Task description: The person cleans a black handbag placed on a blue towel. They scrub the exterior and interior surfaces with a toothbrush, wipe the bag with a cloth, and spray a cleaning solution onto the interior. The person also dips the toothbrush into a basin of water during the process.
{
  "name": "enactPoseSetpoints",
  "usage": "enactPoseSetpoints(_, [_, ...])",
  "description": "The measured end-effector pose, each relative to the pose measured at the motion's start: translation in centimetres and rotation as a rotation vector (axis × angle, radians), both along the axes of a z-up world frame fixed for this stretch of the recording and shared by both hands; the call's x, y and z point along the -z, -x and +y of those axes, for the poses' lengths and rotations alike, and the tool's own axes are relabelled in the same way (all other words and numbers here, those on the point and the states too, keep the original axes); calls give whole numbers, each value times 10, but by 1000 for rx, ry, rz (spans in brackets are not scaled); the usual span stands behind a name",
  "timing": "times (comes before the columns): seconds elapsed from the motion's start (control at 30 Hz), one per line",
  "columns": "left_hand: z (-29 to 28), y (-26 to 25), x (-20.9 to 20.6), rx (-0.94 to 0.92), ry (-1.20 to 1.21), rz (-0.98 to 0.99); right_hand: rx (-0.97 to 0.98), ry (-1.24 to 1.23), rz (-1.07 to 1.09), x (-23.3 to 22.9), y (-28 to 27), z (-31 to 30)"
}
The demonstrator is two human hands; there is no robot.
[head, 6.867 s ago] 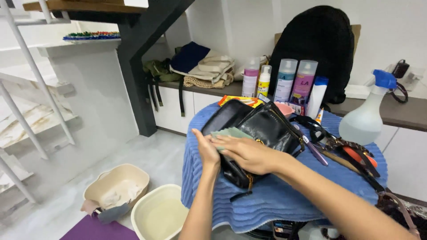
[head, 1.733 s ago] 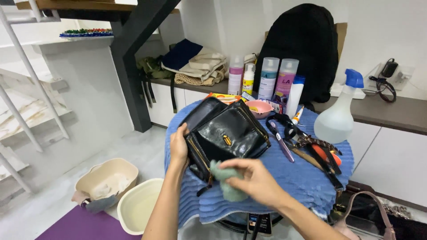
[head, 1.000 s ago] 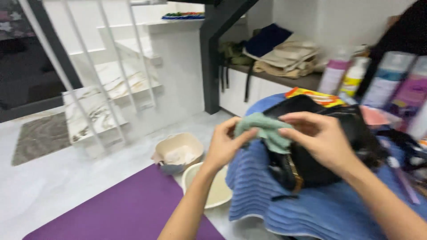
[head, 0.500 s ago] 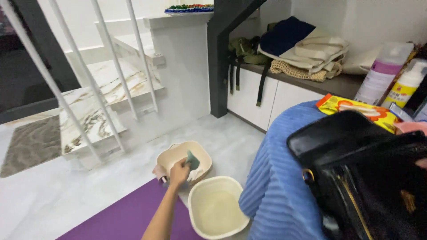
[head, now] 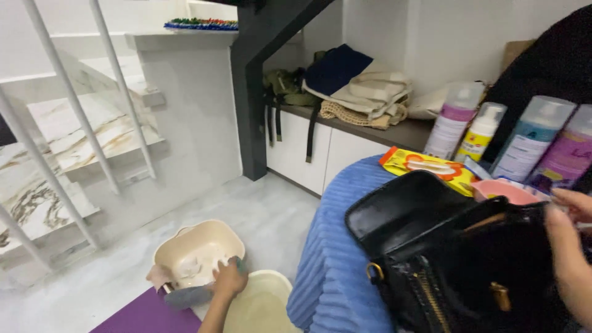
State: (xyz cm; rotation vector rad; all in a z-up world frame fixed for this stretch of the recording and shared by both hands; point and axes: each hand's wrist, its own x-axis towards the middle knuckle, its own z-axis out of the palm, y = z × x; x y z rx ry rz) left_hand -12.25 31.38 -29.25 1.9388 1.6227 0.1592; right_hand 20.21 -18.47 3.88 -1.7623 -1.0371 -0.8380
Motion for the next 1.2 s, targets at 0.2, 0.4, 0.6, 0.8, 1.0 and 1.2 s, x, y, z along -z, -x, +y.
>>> enactPoseSetpoints(0.2, [-121,-19,-234,202,-478,-1021,212,125,-222,-64,49,-11])
enactPoseSetpoints(0.4, [-269,-43,-386,1175,-402,-1104,194,197,479,-84,57,-15])
enactPoseSetpoints(0.6, [-311,-74,-407,1359,-209,-759,50,237,565,-74,56,-30])
enactPoseSetpoints(0.8, [-405,-12,-475,1510,-374,-384,-254,95,652,-116,111,-35])
enactPoseSetpoints(1.0, [-441,-45,-445,1634,-830,-145,-434,28,683,-91,71,-36])
enactPoseSetpoints(1.2, [-465,-36,-434,1428,-852,-446,-560,-97,798,-74,33,-41])
